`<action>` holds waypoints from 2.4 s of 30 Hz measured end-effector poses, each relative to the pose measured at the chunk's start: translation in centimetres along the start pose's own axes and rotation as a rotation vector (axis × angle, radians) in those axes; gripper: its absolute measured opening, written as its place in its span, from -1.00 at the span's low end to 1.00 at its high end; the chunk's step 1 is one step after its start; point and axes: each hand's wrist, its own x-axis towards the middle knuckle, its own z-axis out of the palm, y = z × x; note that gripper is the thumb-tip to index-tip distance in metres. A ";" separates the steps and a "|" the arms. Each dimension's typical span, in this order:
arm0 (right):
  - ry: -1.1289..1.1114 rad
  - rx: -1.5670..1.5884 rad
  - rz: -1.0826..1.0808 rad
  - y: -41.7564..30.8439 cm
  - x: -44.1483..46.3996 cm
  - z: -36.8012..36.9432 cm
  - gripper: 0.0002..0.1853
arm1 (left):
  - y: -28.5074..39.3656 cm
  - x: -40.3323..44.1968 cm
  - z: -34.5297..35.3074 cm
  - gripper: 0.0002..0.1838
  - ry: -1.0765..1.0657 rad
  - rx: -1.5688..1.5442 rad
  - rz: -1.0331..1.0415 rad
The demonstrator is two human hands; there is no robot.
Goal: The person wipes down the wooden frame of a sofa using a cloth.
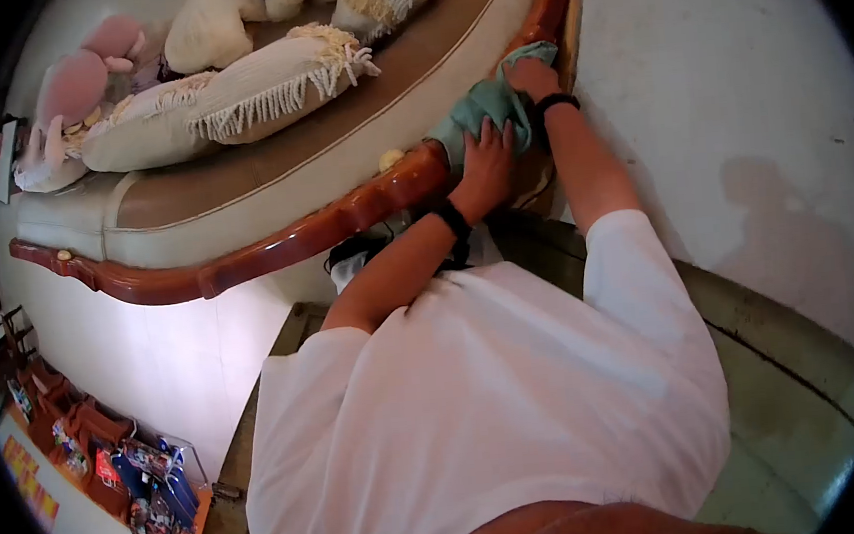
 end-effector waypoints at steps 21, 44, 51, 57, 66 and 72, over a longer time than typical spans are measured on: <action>0.310 -0.437 -0.216 1.6 -2.6 3.7 -0.77 | -0.6 2.3 0.4 -0.34 -0.049 0.021 -0.031; 0.040 -0.039 -0.736 -8.5 -23.3 7.5 0.01 | -14.1 -19.7 -3.8 -0.65 0.423 -0.244 0.092; 0.236 -0.278 -0.484 -14.1 -28.3 4.9 -0.10 | -14.7 -20.5 -3.2 -0.68 0.396 -0.203 0.122; 0.151 -0.559 -0.862 -20.1 -26.3 7.1 -0.37 | -17.8 -23.8 -4.3 -0.67 0.195 -0.329 -0.056; 0.035 -0.649 -1.169 -23.9 -24.4 9.0 -0.36 | -22.2 -26.6 -4.0 -0.68 0.188 -0.379 0.142; -0.089 -0.545 -1.190 -25.0 -24.7 7.6 -0.26 | -21.8 -29.3 -2.6 -0.74 0.350 -0.572 -0.036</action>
